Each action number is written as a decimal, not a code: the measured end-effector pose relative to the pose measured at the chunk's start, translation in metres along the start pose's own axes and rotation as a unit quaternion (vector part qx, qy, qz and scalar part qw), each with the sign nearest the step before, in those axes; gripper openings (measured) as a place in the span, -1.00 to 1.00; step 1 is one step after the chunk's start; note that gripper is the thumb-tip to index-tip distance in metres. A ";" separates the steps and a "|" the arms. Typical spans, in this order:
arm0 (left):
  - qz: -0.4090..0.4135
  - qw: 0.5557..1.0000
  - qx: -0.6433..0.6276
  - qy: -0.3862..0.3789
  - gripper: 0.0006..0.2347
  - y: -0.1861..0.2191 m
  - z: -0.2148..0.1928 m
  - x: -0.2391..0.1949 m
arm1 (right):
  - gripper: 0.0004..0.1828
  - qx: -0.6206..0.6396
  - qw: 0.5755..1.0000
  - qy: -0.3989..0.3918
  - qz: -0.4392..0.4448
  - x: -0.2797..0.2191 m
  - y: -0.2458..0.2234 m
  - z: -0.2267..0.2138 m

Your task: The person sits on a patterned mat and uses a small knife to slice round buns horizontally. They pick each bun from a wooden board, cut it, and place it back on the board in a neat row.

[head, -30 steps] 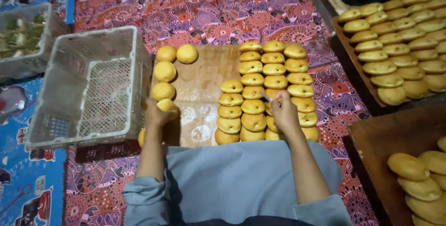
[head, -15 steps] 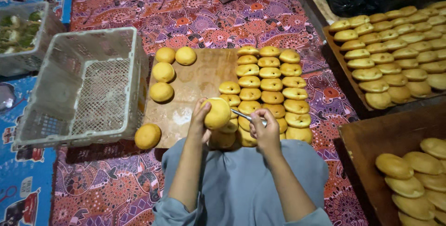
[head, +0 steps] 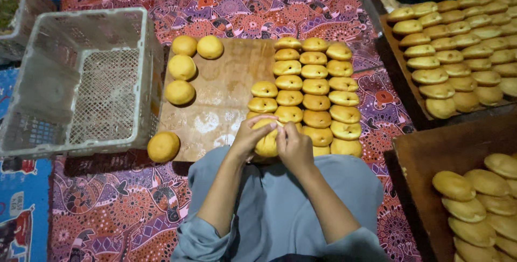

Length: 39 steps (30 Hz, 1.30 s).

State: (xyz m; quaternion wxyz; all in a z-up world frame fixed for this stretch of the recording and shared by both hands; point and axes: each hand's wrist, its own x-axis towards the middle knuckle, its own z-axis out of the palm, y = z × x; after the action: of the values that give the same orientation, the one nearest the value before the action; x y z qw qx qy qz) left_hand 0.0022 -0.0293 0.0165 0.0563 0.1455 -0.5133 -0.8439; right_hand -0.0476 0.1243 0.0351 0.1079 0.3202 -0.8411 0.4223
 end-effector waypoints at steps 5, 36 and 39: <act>-0.029 0.994 -0.095 0.046 -0.74 -0.008 -0.005 0.012 | -0.75 0.089 0.992 0.039 0.086 0.010 -0.001 -0.011; -0.008 0.971 -0.176 0.161 -0.61 -0.017 0.027 0.003 | -0.73 -0.036 0.992 0.109 -0.049 0.024 0.014 0.019; 0.116 0.956 0.260 0.073 -0.25 0.012 0.023 -0.003 | -0.75 -0.010 0.993 0.117 0.002 0.032 0.016 0.014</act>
State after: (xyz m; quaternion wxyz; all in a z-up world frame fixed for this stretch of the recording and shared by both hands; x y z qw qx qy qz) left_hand -0.0029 -0.0150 0.0371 0.1511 0.1561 -0.7231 -0.6557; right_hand -0.0811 0.1065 0.0307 0.2080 0.2653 -0.8276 0.4487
